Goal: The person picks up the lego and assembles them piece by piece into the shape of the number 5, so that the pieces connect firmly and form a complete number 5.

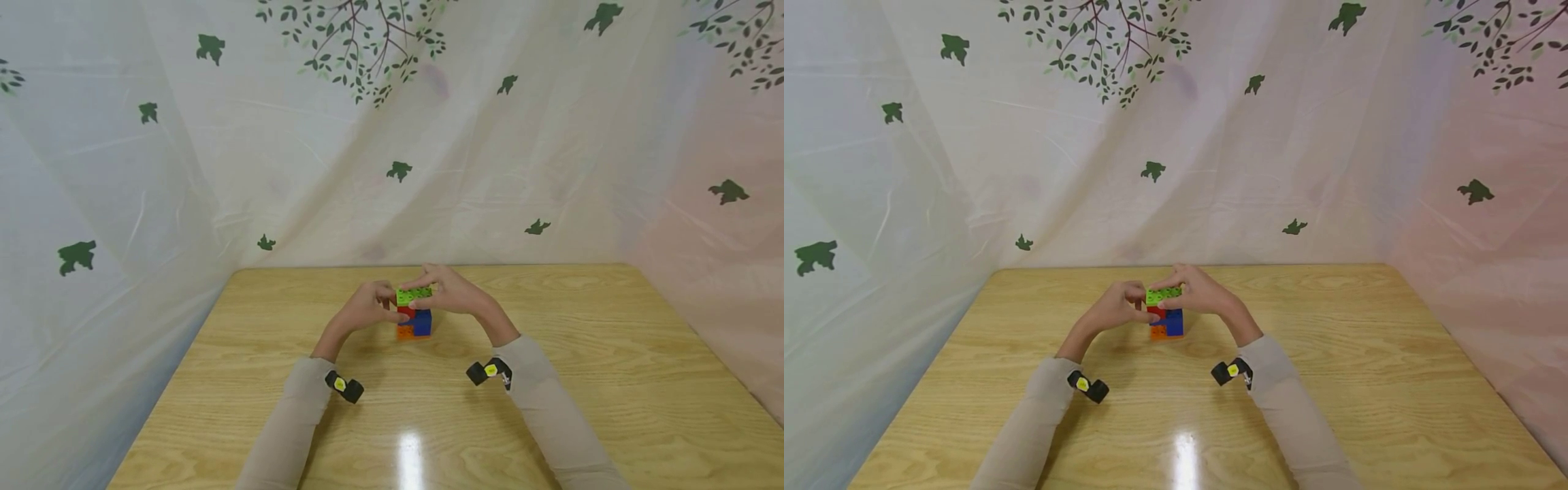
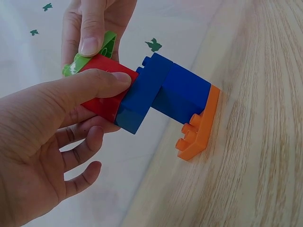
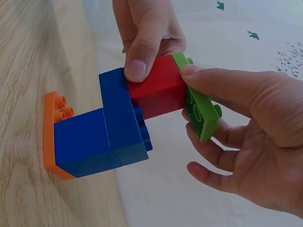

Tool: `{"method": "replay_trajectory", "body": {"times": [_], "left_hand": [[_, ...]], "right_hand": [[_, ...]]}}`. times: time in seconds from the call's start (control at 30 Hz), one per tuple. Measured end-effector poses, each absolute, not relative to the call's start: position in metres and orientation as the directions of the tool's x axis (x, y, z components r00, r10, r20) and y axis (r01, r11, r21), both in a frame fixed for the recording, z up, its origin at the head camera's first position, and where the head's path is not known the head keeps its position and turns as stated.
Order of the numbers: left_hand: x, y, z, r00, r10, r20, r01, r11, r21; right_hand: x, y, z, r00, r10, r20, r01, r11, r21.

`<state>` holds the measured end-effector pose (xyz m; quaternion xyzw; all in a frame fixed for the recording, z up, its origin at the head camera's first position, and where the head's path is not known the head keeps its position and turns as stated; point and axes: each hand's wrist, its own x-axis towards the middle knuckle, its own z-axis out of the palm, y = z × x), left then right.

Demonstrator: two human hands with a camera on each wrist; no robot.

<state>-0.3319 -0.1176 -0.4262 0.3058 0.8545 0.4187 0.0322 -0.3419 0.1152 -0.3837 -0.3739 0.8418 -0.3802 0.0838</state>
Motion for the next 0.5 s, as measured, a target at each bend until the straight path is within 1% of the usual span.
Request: {"method": "replay_trajectory", "body": {"times": [0.2, 0.5], "left_hand": [[-0.3313, -0.1169, -0.4261, -0.811, 0.549, 0.203, 0.500, 0.471, 0.727], [-0.3296, -0.1185, -0.4243, -0.810, 0.545, 0.215, 0.505, 0.463, 0.729]], "right_hand": [[-0.3412, 0.1155, -0.3839, -0.709, -0.691, 0.139, -0.556, 0.427, -0.713], [-0.3400, 0.1147, -0.3809, -0.716, -0.687, 0.126, -0.560, 0.456, -0.692]]}}
